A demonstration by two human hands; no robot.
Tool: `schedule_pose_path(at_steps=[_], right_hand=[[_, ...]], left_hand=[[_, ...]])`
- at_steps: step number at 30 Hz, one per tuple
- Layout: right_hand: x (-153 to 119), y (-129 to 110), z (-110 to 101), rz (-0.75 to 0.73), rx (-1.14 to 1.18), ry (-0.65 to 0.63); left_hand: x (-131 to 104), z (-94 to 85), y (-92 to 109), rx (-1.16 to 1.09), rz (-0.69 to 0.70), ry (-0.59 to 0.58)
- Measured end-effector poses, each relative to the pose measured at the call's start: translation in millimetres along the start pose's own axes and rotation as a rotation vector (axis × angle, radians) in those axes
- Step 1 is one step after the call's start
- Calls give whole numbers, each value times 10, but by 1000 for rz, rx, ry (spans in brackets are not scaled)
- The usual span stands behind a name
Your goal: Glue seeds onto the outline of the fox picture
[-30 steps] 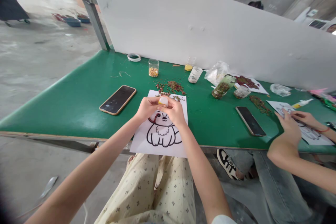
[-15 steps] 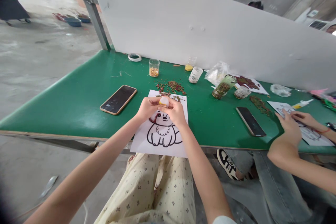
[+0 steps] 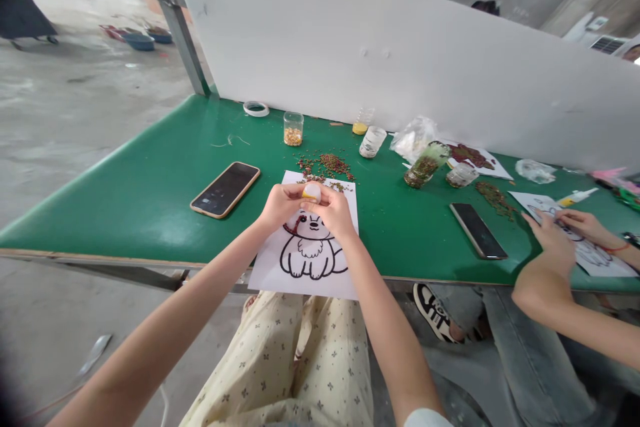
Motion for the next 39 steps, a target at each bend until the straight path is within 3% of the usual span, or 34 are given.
schedule_pose_path(at_steps=[19,26,31,39], right_hand=[[-7,-26,64,-16,-24,-56],[-137,-144,41,-164,-88,129],[-174,-182,37,-191,-139,128],[-200,-198,-62,-191,-96,194]], left_hand=[[18,7,-11,-37,-40,-35],[2,67,-7,3,19,-115],[7,39,-16,-12,11,-134],[-28,15,-18,-179,-155,-156]])
Point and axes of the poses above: each hand's wrist, its own x-axis towards the middle knuckle, its own z-axis out of the palm, y = z × x, the point moved 8 cm from there along x, towards the middle knuckle, and after that the axes turned 4 degrees about -z, right-handed, at the moved point
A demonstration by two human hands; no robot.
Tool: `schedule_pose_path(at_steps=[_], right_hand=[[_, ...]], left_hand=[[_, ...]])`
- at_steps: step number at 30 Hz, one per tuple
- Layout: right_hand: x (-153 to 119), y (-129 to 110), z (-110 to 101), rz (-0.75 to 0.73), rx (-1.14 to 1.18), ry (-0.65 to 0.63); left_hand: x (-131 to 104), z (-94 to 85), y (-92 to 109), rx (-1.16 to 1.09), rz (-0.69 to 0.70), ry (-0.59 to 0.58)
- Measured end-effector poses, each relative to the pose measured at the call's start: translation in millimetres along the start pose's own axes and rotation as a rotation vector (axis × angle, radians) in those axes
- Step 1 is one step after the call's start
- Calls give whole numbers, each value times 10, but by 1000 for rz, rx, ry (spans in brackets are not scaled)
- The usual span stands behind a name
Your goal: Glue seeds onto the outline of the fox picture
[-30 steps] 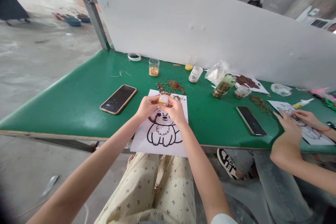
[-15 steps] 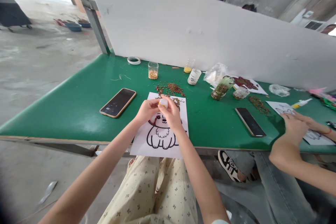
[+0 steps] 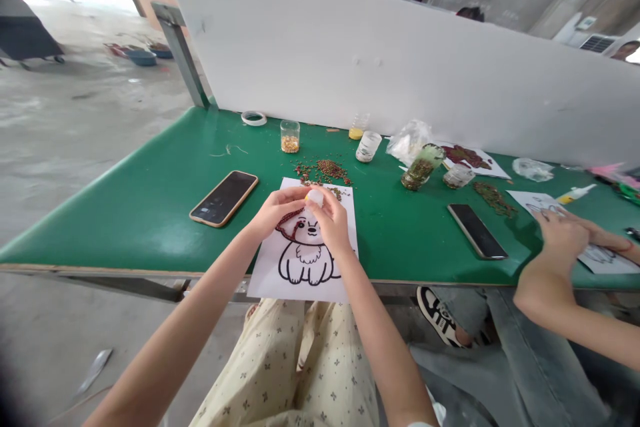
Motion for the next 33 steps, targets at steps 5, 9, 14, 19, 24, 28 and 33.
schedule_pose_path(at_steps=[5,9,14,19,24,28,33], right_hand=[[22,-28,-84,-24,-49,47],[43,-107,-185,-92,-95,117],[84,-133,-321,-116,-102,198],[110,-148,-374,-129,-84,212],[121,-141,-380,-124,-65,219],[128,-131,-387,-134,-54,230],[130,-131,-377,-143,-67,222]], left_hand=[[6,-86,-20,15,-24,86],[-1,-176,4,272,47,226],[1,-43,66,595,162,157],[14,97,45,721,243,16],[17,95,27,717,251,14],[17,112,21,712,257,-11],[18,130,20,706,279,-28]])
Point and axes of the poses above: each hand's wrist, its own x-axis towards the middle knuckle, its own z-axis out of the palm, y = z × x, the point moved 8 cm from there along x, towards the middle knuckle, and after that the axes turned 4 degrees about -z, right-handed, at the moved point
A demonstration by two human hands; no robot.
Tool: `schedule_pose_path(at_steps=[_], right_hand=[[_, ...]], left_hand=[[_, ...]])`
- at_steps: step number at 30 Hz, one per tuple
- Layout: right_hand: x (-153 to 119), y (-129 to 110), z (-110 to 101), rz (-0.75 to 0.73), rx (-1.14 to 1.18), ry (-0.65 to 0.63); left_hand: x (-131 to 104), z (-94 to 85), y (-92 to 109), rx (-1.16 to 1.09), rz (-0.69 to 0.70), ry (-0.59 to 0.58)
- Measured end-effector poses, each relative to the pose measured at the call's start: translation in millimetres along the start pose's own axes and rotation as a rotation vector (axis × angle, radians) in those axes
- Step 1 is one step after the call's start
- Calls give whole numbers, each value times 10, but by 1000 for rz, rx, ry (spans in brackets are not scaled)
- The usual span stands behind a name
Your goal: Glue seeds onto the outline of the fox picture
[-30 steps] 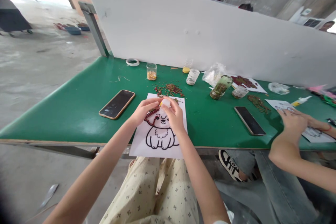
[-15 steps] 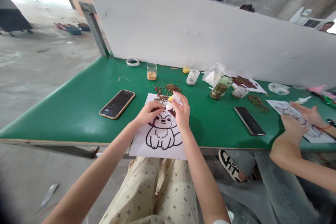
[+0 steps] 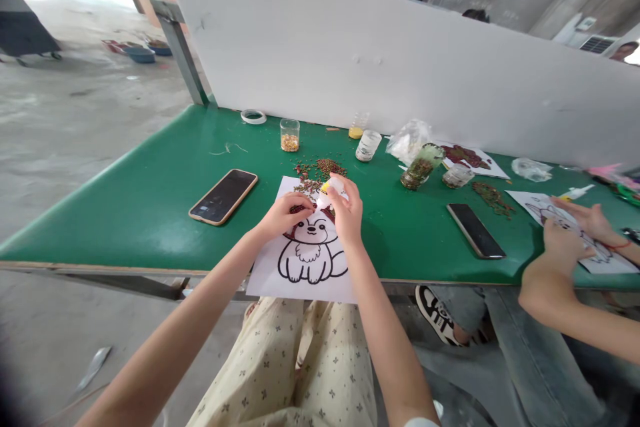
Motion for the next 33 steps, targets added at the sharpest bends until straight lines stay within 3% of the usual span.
schedule_pose_path(at_steps=[19,33], right_hand=[[-23,-14,7,-11,-37,-9],[-15,23,-123,-10,-53,12]], left_hand=[[-3,-14,-120,25,-63,32],[-6,-18,-150,23,-77,33]])
Point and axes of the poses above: each hand's wrist, its own x-axis towards the middle knuckle, its own z-axis out of the palm, y = z × x, the point moved 8 cm from there along x, towards the middle knuckle, and after that the axes turned 4 degrees about -z, right-handed, at the moved point
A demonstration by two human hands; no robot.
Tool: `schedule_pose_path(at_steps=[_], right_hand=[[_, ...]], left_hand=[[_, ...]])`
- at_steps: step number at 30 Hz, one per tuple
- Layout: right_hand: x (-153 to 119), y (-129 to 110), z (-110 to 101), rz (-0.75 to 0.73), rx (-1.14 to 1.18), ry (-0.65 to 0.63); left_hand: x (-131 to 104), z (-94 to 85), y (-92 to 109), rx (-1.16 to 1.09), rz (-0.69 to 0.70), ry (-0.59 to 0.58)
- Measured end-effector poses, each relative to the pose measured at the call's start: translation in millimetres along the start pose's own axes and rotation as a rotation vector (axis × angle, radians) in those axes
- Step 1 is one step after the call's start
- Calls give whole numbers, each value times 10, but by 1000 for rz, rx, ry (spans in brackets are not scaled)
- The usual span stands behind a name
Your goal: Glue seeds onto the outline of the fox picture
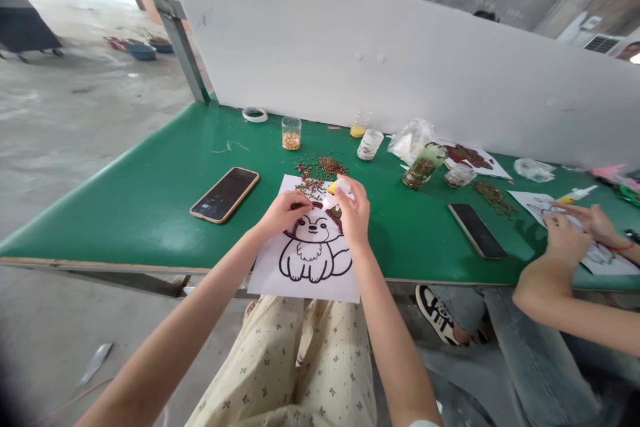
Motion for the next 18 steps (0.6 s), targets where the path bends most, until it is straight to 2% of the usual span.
schedule_pose_path(at_steps=[3,6,9,12,15,18], right_hand=[[7,-14,-66,4,-7,15],[42,-2,-235,12,-58,105],[94,90,-452,54,-51,214],[115,236,-591,141,4,258],[54,384,-590,287,53,250],[-40,484,-421,438,161,169]], left_hand=[[-1,-5,2,5,-4,-2],[-2,-7,12,14,-3,-5],[0,-11,15,22,-11,-3],[1,-13,10,25,-29,-3],[-4,-25,11,13,-51,3],[-11,-44,20,-5,-73,13]])
Point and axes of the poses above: each hand's wrist, its own x-axis towards the middle knuckle, its own z-axis out of the palm, y = z × x, the point moved 8 cm from there along x, towards the middle knuckle, and after that the axes turned 4 degrees about -z, right-handed, at the moved point
